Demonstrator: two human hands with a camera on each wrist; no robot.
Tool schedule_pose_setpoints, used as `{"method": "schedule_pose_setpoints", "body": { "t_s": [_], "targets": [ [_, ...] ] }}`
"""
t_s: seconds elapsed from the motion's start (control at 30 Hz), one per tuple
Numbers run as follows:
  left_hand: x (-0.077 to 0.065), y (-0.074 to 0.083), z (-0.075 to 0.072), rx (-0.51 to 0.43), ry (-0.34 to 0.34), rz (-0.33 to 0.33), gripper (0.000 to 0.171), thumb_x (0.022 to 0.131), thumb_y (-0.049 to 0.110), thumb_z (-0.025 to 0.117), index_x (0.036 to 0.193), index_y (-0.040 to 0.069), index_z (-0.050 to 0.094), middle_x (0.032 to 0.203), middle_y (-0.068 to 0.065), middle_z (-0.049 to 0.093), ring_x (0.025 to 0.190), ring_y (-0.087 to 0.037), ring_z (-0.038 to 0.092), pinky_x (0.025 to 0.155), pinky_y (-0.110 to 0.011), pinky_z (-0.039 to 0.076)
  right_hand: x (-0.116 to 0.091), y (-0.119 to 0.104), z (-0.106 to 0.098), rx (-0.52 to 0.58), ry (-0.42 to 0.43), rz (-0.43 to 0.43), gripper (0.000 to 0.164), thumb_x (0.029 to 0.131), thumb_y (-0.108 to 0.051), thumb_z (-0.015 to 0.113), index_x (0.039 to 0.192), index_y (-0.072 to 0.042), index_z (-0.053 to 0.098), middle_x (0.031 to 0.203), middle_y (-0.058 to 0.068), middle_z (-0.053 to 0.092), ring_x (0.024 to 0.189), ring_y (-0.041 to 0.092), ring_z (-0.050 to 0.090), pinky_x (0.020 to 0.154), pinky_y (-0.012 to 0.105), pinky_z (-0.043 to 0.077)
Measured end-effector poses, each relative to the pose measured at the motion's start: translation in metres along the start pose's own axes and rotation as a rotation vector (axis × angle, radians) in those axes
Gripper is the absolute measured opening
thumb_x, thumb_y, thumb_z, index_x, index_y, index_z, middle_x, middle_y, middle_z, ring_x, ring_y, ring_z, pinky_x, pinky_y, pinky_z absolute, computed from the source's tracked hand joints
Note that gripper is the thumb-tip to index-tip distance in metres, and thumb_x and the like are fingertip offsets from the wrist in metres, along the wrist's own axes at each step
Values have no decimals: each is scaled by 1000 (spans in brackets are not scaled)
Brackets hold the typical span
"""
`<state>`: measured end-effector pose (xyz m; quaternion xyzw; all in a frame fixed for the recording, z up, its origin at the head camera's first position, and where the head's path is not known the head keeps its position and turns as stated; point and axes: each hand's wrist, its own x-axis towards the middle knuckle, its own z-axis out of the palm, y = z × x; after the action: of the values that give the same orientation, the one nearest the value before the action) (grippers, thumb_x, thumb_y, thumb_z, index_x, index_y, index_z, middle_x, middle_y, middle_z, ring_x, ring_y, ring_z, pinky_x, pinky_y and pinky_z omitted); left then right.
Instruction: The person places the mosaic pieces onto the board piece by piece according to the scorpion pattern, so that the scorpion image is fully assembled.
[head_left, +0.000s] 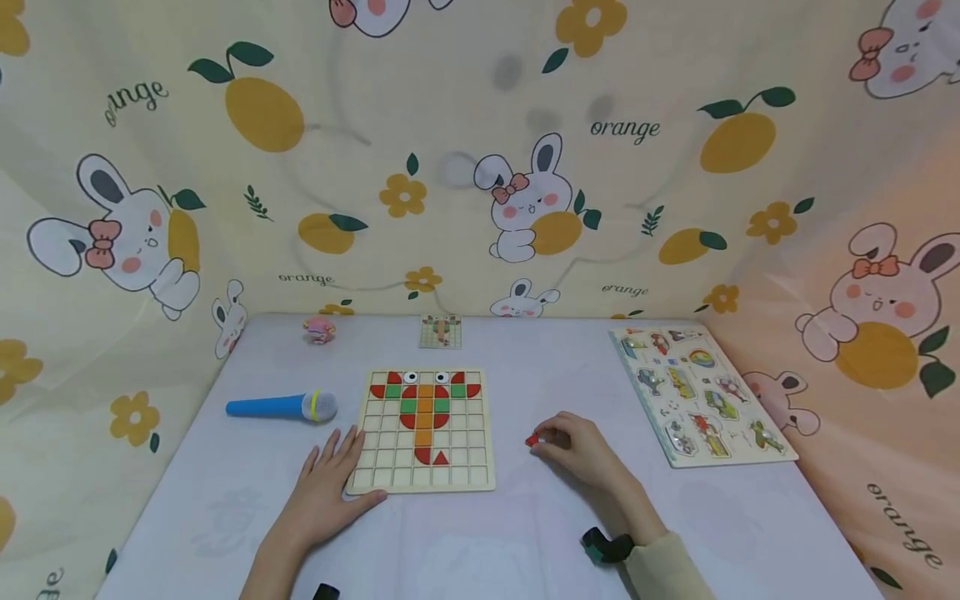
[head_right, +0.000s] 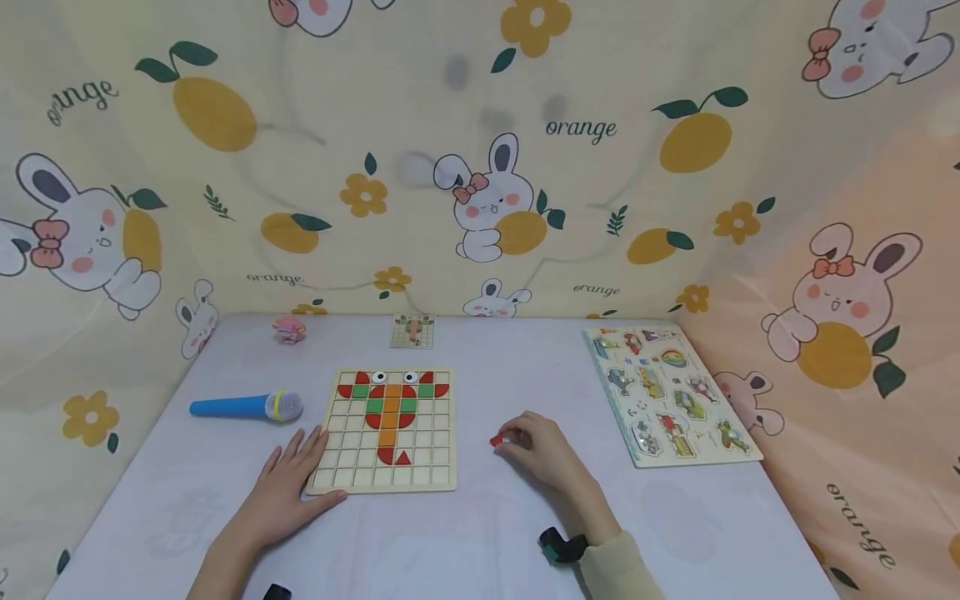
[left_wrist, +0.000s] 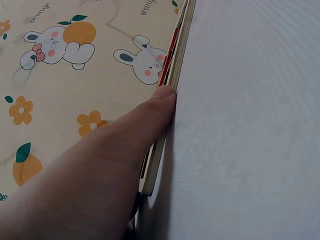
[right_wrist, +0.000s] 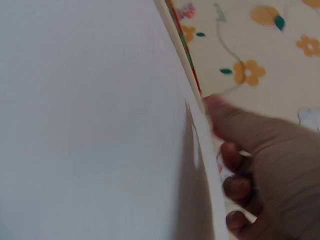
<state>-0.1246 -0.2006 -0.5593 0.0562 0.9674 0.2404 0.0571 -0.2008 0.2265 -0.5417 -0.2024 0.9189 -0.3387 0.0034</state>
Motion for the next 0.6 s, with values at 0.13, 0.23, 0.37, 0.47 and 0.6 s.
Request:
{"method": "schedule_pose_setpoints", "body": {
  "t_s": [0.13, 0.23, 0.37, 0.47, 0.6],
  "targets": [
    [1, -2, 1, 6, 0, 0, 114, 88, 78, 66, 167, 6, 28, 175, -16, 23, 163, -46, 10, 128, -71, 7, 11, -30, 15, 33, -8, -37, 19, 90, -22, 87, 107, -17, 80, 92, -13, 67, 83, 6, 57, 73, 23, 52],
    [1, -2, 1, 7, -2, -3, 115, 87, 80, 65, 168, 6, 27, 175, -16, 23, 163, -46, 9, 128, -71, 7, 15, -56, 32, 59, -63, -95, 20, 91, -22, 86, 108, -15, 80, 93, -11, 67, 82, 7, 56, 72, 22, 50],
    [1, -1, 1, 1, -2, -3, 115, 87, 80, 65, 167, 6, 27, 175, -17, 23, 163, -46, 9, 128, -71, 6, 17, -79, 54, 102, -158, -135, 20, 92, -25, 86, 107, -15, 79, 91, -11, 65, 81, 6, 54, 71, 21, 49],
    [1, -1, 2, 8, 5, 2, 114, 88, 79, 65, 168, 6, 27, 175, -16, 22, 163, -45, 9, 128, -71, 7, 17, -84, 67, 103, -190, -128, 20, 91, -29, 87, 105, -18, 78, 88, -12, 62, 80, 4, 53, 71, 19, 49],
    [2, -2, 2, 19, 25, 10, 113, 89, 78, 65, 167, 6, 27, 175, -17, 23, 163, -46, 10, 128, -71, 8, 19, -87, 77, 66, -167, -120, 21, 90, -31, 88, 103, -19, 78, 83, -11, 60, 78, 3, 51, 69, 18, 48]
  ]
}}
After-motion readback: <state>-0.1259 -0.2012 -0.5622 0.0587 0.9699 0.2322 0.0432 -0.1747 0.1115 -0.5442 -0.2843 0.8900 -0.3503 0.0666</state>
